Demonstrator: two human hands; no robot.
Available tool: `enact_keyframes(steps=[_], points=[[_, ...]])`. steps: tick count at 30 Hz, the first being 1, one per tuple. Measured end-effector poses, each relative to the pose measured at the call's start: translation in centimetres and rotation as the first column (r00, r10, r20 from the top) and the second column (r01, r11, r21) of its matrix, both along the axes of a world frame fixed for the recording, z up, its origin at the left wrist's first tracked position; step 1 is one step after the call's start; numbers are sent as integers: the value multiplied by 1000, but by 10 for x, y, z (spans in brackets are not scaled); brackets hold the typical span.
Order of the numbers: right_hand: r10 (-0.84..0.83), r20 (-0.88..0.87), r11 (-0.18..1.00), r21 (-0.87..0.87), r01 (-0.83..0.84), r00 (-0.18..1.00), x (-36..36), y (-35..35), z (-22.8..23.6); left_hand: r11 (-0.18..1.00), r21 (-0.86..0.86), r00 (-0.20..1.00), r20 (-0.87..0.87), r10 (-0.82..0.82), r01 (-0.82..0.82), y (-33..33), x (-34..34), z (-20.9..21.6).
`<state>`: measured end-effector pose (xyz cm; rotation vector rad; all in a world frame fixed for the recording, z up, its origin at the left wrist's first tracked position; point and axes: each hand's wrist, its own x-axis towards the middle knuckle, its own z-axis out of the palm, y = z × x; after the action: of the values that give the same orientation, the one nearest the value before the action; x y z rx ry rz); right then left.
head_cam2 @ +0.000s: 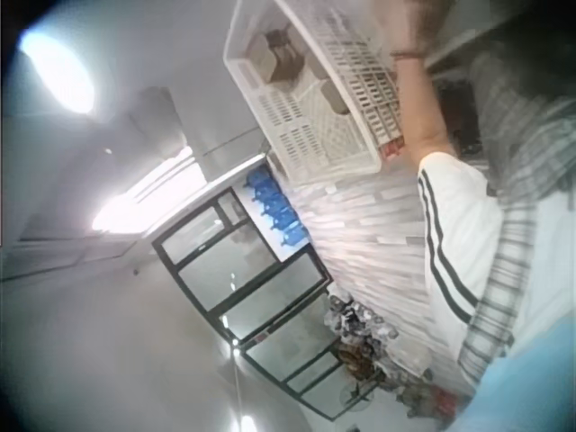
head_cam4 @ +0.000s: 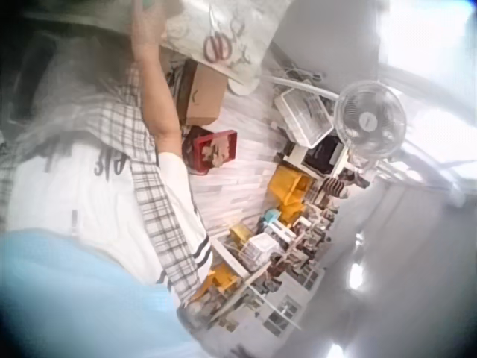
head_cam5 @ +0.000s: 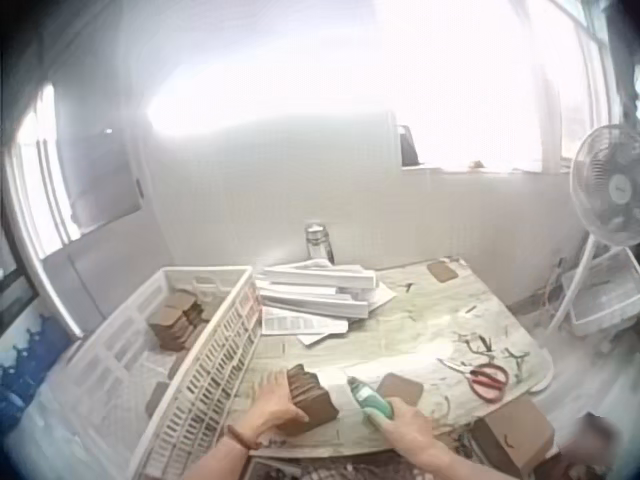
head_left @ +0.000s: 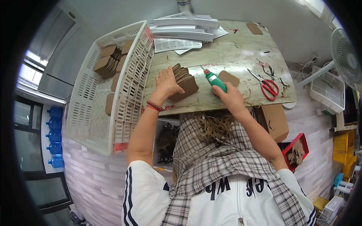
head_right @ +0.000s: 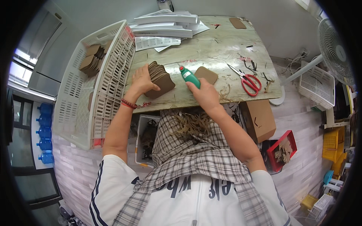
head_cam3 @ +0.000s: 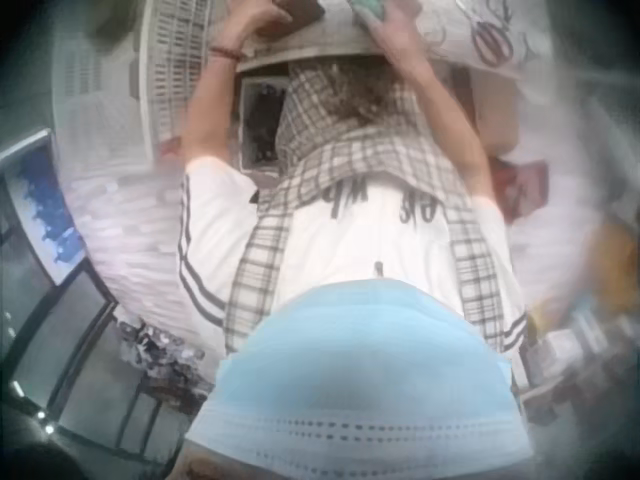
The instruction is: The person uses a green rotary tool to smooth the edges of small brown cardboard pieces. They handle the pieces one at a time, rotating them to access different edges, and place the finished pieces into a white plastic basket.
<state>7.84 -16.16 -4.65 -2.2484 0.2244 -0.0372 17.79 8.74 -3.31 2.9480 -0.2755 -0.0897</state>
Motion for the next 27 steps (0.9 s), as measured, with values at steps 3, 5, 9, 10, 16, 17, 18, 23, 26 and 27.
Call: enact_keyframes(steps=[3,5,9,10,16,17,18,23,26,27], points=[[133,5,989,-64,-132,991,3,26,-3,999,33,1000,18,-11,10,-4,-2,-7],[93,9,994,-63,-92,996,12,25,-5,1000,12,1000,24,-15,15,-3,-2,-6],[45,3,998,-42,-45,999,23,20,-8,999,9,997,63,-36,35,-3,-10,-9],[65,18,997,-32,-64,998,24,26,-8,999,11,996,74,-42,41,-1,-12,-9],[97,-29,995,26,-96,995,27,33,-5,997,-7,988,135,-70,72,-3,-16,-17],[68,5,997,-25,-68,998,28,29,-5,995,-44,979,188,-82,92,-4,-16,-17],[74,19,997,-9,-74,997,27,27,-4,994,-61,980,181,-79,91,-3,-14,-16],[105,43,983,150,-110,994,5,27,14,986,-163,975,220,-6,43,3,-10,-8],[83,83,958,268,-103,993,-15,14,28,846,-526,983,86,162,-93,12,-14,23],[72,95,953,286,-97,993,-21,9,32,734,-658,978,-17,210,-169,18,-13,36]])
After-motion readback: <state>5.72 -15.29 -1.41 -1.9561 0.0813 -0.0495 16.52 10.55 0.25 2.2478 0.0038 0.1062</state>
